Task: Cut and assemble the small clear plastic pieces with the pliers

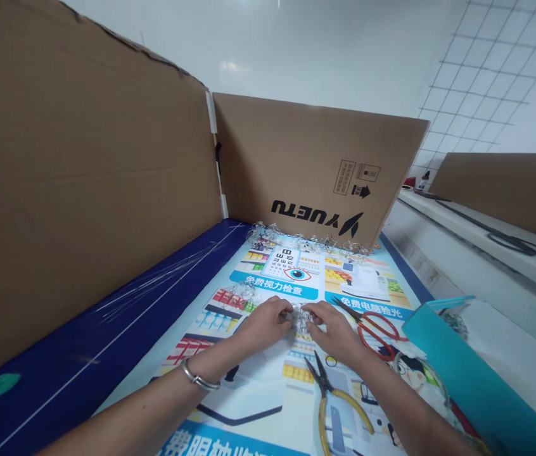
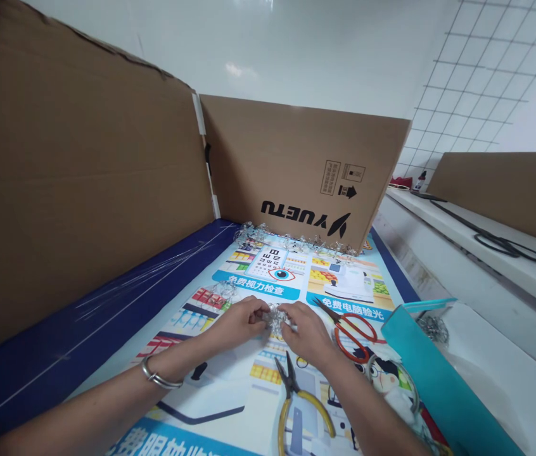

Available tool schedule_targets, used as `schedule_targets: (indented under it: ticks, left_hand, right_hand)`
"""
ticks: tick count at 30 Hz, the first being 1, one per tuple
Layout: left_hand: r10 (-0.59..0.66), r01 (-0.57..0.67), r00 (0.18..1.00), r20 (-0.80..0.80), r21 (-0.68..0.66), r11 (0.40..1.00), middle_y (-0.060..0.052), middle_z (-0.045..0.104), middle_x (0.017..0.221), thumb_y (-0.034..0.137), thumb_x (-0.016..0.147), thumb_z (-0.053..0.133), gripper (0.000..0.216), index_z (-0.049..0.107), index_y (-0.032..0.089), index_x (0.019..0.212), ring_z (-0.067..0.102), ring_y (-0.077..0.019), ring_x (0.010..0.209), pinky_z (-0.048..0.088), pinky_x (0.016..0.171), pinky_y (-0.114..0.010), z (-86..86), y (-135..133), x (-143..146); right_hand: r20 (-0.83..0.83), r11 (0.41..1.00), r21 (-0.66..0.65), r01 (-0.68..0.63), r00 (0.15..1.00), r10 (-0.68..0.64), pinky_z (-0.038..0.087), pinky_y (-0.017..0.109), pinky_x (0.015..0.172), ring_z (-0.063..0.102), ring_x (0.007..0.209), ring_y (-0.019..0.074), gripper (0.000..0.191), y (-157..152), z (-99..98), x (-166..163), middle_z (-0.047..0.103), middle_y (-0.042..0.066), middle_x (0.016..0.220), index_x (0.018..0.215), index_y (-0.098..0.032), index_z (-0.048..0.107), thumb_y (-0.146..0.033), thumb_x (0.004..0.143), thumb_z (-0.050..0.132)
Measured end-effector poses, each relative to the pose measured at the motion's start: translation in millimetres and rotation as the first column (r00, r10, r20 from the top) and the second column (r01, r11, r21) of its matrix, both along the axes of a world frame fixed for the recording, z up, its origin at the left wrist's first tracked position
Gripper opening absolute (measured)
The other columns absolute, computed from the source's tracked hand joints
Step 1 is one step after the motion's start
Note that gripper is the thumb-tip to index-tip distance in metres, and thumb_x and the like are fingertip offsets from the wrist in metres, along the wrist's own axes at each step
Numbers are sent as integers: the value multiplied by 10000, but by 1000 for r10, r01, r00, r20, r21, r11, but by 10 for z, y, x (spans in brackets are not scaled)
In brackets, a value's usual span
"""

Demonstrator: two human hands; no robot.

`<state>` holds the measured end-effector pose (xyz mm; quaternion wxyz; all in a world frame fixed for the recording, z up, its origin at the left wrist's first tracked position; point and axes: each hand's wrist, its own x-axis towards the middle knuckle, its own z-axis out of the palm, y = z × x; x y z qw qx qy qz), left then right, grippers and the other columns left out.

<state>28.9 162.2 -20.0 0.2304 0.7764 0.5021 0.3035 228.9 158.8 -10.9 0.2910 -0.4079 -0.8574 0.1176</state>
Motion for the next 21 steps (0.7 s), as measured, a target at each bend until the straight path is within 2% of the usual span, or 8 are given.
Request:
schedule_targets:
  ticks: [8, 12, 14, 18, 21]
  left_hand:
    - [38, -37, 999, -21, 30, 999, -19, 569, 792, 180, 660, 560, 217, 599, 189, 874, 541, -161, 710, 405, 618, -239, 15, -51, 40]
    - [78, -76, 996, -40, 52, 996, -15, 602, 805, 222, 674, 573, 215, 609, 198, 885, 553, -159, 692, 415, 603, -235, 177, -18, -39]
    - [111, -107, 992, -52, 73, 992, -26, 614, 837, 243, 705, 553, 205, 614, 193, 894, 555, -167, 723, 420, 632, -242, 339, 47, -219]
    - [197, -188, 977, -83, 104, 977, -46, 625, 880, 201, 765, 484, 183, 630, 162, 869, 549, -178, 788, 404, 724, -268, 694, 197, -796]
    - [267, -261, 958, -109, 60, 963, -51, 632, 850, 160, 767, 488, 161, 646, 146, 794, 551, -189, 787, 408, 717, -285, 789, 276, -1172]
  right_hand:
    - [-23, 998, 55, 15, 1000, -14, 452, 286, 710, 525, 725, 146, 329, -28, -19, -28, 562, 21, 835, 1079, -233, 546, -185, 757, 499]
    - [-88, 991, 119, 69, 994, -59, 453, 308, 702, 527, 740, 168, 325, -35, -2, -11, 554, 44, 826, 1113, -208, 514, -243, 791, 488]
    - [-124, 984, 144, 101, 989, -84, 454, 314, 696, 530, 730, 172, 296, -26, -5, 3, 553, 49, 812, 1101, -202, 513, -264, 816, 461]
    - [-155, 978, 176, 108, 985, -81, 461, 321, 701, 547, 735, 176, 226, 13, -48, 11, 576, 53, 825, 1010, -218, 560, -283, 833, 436]
    - [-153, 977, 191, 90, 986, -61, 468, 326, 716, 562, 770, 184, 212, 38, -84, 6, 595, 60, 870, 970, -230, 582, -288, 834, 431]
